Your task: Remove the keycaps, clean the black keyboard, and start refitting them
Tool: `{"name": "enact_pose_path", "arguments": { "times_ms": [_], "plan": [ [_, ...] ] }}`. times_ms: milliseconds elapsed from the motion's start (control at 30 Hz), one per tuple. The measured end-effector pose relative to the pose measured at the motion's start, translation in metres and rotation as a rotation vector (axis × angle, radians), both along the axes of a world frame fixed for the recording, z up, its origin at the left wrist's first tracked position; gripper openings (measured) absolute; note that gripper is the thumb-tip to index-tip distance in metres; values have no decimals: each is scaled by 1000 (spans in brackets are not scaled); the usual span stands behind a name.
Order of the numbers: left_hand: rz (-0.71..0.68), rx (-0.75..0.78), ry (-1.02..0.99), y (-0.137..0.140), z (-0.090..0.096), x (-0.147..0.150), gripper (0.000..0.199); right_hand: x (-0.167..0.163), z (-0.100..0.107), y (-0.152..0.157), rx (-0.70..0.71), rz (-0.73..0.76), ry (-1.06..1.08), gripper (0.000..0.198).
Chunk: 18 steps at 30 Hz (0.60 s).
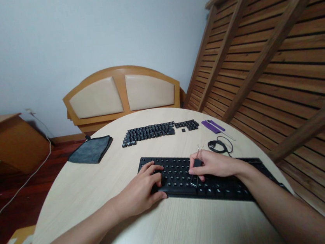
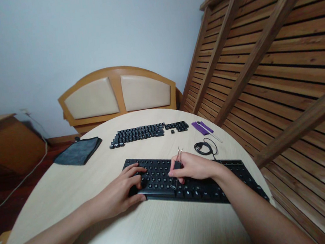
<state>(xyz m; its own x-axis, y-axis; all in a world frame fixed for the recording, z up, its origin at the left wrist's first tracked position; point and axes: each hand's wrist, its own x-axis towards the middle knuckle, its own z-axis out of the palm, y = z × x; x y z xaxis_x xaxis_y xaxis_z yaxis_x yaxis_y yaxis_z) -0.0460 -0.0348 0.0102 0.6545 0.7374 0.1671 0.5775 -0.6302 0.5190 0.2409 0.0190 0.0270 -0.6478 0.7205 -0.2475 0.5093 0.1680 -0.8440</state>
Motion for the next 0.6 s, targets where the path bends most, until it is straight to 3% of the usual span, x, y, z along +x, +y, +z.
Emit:
{"name": "enact_pose_path", "arguments": {
  "times_ms": [233, 600],
  "plan": [
    [-4, -17, -10, 0, -1, 1, 17, 3, -1, 4, -95, 25, 31, 38],
    [12, 6, 38, -1, -3, 0, 16, -7, 0, -8, -31, -4, -24, 32]
  ]
}}
